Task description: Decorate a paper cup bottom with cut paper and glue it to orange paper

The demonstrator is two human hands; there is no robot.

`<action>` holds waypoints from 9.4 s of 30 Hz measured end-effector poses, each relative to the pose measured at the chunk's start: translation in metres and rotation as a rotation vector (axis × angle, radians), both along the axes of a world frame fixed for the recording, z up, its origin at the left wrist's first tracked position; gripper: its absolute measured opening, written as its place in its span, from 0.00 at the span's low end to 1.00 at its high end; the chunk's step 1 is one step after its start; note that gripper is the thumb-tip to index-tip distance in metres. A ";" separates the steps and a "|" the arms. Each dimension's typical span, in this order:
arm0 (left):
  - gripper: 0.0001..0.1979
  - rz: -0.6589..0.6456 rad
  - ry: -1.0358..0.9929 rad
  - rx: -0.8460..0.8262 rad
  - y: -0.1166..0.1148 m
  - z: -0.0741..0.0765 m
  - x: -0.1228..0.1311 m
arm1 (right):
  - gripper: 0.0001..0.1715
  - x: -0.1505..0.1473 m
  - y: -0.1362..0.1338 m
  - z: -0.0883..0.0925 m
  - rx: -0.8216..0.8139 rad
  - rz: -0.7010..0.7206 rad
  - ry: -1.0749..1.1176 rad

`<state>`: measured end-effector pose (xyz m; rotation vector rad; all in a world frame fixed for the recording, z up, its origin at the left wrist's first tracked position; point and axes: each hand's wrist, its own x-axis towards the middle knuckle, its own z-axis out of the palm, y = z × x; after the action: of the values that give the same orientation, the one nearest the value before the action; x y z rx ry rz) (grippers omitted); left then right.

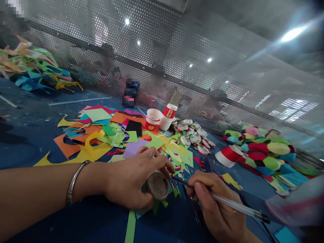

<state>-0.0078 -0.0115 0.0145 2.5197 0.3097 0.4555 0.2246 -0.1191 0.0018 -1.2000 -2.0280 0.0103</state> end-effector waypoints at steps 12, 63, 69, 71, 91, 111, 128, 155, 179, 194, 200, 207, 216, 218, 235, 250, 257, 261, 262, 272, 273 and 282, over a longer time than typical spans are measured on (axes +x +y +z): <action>0.41 0.260 0.112 0.054 0.002 -0.008 -0.003 | 0.08 -0.001 0.001 -0.003 -0.057 0.024 -0.027; 0.32 0.174 0.118 0.068 -0.001 -0.005 0.000 | 0.10 -0.016 0.006 -0.004 -0.065 0.169 -0.134; 0.32 0.176 0.115 0.071 -0.002 -0.005 0.000 | 0.11 -0.016 0.007 -0.005 -0.075 0.169 -0.129; 0.31 0.178 0.114 0.076 -0.002 -0.005 0.000 | 0.12 -0.015 0.007 -0.005 -0.071 0.186 -0.145; 0.30 0.166 0.118 0.091 -0.002 -0.003 0.000 | 0.13 -0.011 0.003 -0.007 -0.057 0.175 -0.218; 0.29 0.149 0.123 0.093 -0.003 -0.004 0.000 | 0.12 -0.011 0.004 -0.009 -0.053 0.197 -0.199; 0.30 0.128 0.102 0.071 -0.001 -0.006 0.000 | 0.10 -0.012 0.004 -0.012 -0.035 0.211 -0.188; 0.28 0.116 0.077 0.086 0.000 -0.009 0.001 | 0.12 -0.012 0.005 -0.012 -0.085 0.248 -0.169; 0.28 0.091 0.080 0.065 0.002 -0.010 0.001 | 0.12 -0.015 0.004 -0.008 -0.022 0.273 -0.193; 0.28 0.093 0.091 0.053 0.001 -0.009 0.000 | 0.12 -0.012 0.004 -0.013 -0.049 0.247 -0.199; 0.28 0.106 0.092 0.065 0.000 -0.009 0.001 | 0.11 -0.013 0.006 -0.013 -0.050 0.260 -0.193; 0.29 0.093 0.077 0.047 0.001 -0.011 0.001 | 0.11 -0.014 0.002 -0.010 -0.006 0.258 -0.225; 0.28 0.083 0.061 0.056 0.002 -0.013 0.001 | 0.11 -0.015 0.009 -0.011 -0.020 0.278 -0.223; 0.28 0.081 0.052 0.060 0.002 -0.014 0.001 | 0.11 -0.017 0.008 -0.009 -0.002 0.270 -0.228; 0.28 0.068 0.038 0.079 0.003 -0.016 0.001 | 0.11 -0.022 0.007 -0.007 0.085 0.249 -0.225; 0.29 0.065 0.026 0.094 0.003 -0.018 0.003 | 0.10 -0.018 0.006 -0.009 0.088 0.255 -0.254; 0.29 0.061 0.027 0.082 0.002 -0.016 0.001 | 0.11 -0.022 0.003 -0.005 0.109 0.259 -0.262; 0.29 0.066 0.035 0.086 0.002 -0.016 0.001 | 0.12 -0.021 0.003 -0.007 0.092 0.250 -0.254; 0.29 0.066 0.037 0.087 0.002 -0.016 0.002 | 0.12 -0.020 0.004 -0.007 0.080 0.253 -0.254; 0.28 0.067 0.019 0.090 0.002 -0.018 0.002 | 0.11 -0.020 0.006 -0.009 0.085 0.259 -0.257; 0.28 0.066 0.015 0.087 0.003 -0.019 0.002 | 0.11 -0.020 0.005 -0.008 0.095 0.260 -0.257; 0.29 0.046 0.010 0.080 0.003 -0.018 0.003 | 0.11 -0.023 0.007 -0.007 0.094 0.239 -0.264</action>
<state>-0.0053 -0.0089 -0.0031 2.5982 0.3610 0.4824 0.2017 -0.1122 -0.0050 -0.9343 -2.3649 -0.1314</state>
